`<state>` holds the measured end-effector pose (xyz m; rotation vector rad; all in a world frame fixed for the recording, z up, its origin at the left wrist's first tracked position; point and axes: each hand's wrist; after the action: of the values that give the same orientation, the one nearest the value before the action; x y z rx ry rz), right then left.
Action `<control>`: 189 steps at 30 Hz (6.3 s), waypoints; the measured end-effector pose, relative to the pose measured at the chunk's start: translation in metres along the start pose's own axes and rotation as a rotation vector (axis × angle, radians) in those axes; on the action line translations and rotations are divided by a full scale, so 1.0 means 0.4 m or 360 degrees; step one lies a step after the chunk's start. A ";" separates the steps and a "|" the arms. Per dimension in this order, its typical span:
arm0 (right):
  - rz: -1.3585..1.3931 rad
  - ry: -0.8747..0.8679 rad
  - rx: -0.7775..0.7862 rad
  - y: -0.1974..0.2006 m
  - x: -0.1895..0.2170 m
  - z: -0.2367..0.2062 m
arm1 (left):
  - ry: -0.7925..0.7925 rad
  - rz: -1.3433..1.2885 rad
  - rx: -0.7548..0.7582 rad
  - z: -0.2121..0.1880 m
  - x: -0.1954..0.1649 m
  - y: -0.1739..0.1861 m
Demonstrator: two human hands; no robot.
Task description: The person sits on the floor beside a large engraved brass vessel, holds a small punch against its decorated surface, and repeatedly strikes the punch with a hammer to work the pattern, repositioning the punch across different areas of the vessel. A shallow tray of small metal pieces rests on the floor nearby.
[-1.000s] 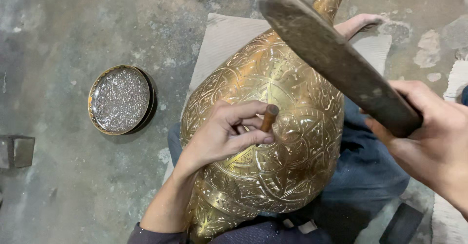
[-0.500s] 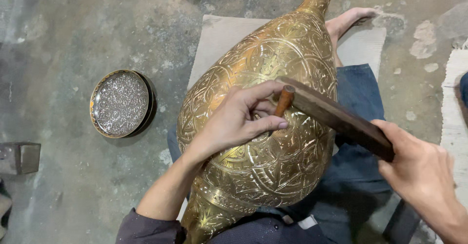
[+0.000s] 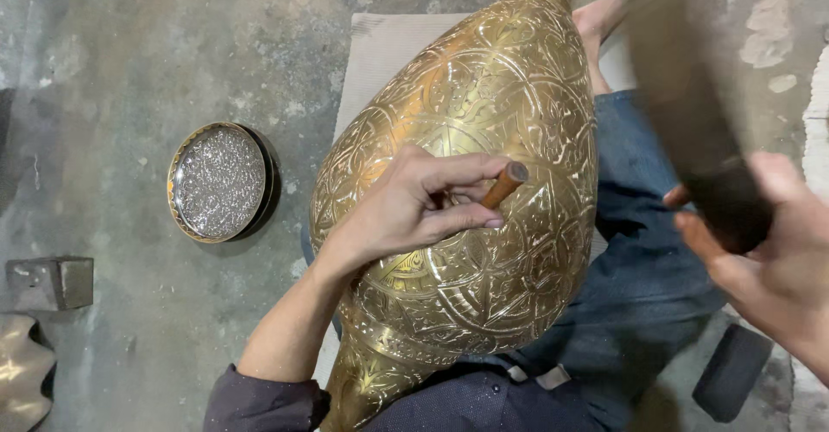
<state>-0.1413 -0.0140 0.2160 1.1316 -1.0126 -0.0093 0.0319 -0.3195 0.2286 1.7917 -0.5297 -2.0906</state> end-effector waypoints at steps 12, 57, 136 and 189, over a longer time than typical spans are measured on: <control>0.0222 -0.0017 -0.0074 -0.003 0.031 0.009 | 0.0098 -0.0245 0.0266 0.048 0.010 0.025; 0.0185 -0.0523 -0.0061 -0.074 -0.029 -0.076 | 0.0060 -0.0101 0.0169 0.014 -0.012 0.052; 0.1089 -0.0322 -0.0718 -0.153 0.197 -0.135 | -0.0060 -0.0339 0.1038 0.098 0.006 0.074; 0.0246 -0.0642 -0.0635 -0.218 0.209 -0.213 | -0.0356 -0.0347 0.1182 0.117 0.019 0.077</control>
<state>0.0049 -0.0320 0.2016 0.6953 -1.3831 -0.3136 -0.0153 -0.3474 0.2434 2.0525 -1.3745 -2.4596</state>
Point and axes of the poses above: each hand's wrist, its own z-axis towards the middle knuckle, its own y-axis out of the back of the hand, x = y × z, and after that the axes turned 1 degree about x, right-handed
